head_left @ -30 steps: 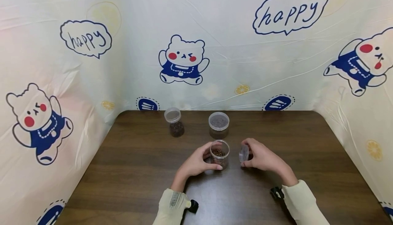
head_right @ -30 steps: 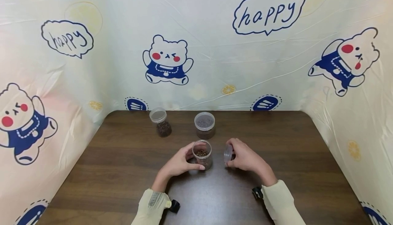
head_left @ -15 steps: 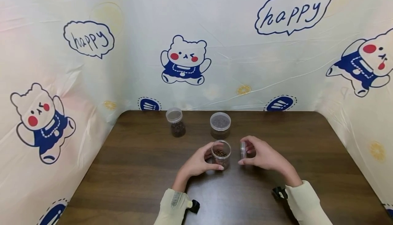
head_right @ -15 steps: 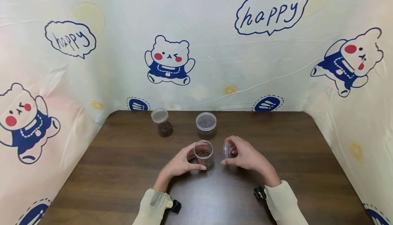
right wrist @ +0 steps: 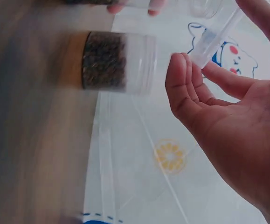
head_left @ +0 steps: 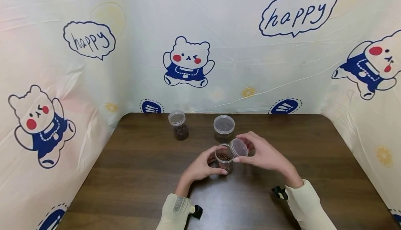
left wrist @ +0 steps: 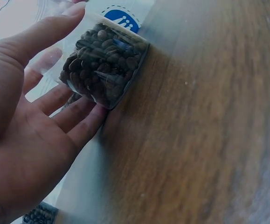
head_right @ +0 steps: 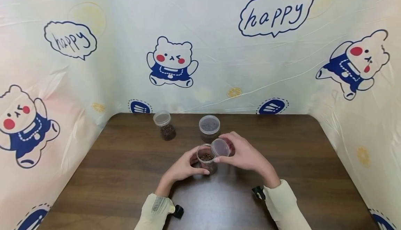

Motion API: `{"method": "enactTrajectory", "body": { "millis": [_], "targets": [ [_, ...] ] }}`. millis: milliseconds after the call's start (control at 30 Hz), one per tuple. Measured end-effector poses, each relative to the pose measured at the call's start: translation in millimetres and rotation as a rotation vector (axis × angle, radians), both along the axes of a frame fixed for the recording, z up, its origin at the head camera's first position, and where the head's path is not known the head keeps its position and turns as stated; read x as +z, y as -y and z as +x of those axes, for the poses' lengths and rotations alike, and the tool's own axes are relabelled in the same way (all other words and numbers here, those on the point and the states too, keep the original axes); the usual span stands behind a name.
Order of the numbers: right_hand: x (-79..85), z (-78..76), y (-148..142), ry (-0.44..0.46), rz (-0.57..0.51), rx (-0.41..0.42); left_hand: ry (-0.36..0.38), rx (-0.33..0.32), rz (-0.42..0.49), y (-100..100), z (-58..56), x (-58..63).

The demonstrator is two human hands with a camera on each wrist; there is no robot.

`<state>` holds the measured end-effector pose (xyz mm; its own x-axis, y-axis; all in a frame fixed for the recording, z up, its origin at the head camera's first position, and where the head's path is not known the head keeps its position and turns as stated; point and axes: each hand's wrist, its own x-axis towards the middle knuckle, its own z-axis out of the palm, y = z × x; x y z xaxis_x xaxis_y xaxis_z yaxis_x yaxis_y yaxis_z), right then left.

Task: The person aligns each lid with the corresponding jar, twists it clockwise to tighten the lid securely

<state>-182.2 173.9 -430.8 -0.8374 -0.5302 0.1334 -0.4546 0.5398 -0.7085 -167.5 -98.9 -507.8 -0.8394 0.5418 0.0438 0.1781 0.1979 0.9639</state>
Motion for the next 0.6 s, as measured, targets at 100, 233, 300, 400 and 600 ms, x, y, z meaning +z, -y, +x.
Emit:
{"method": "enactTrajectory", "body": {
  "millis": [100, 233, 300, 400, 600],
  "targets": [
    [5.0, 1.1, 7, -0.034, -0.009, 0.020, -0.002, 0.002, -0.003, 1, -0.4, -0.3],
    [8.3, 2.6, 17, -0.084, -0.023, 0.046, 0.001, 0.014, -0.016, 1, -1.0, -1.6],
    [7.7, 2.7, 22, -0.098, -0.030, 0.065, 0.002, 0.019, -0.024, 1, -1.0, -1.5],
    [4.6, 2.2, 27, -0.105, -0.032, 0.098, 0.001, 0.017, -0.028, 1, -0.8, -1.3],
    [0.1, 3.1, 33, -0.069, -0.028, 0.124, 0.008, 0.016, -0.017, 0, -0.5, -1.9]
  ]
}}
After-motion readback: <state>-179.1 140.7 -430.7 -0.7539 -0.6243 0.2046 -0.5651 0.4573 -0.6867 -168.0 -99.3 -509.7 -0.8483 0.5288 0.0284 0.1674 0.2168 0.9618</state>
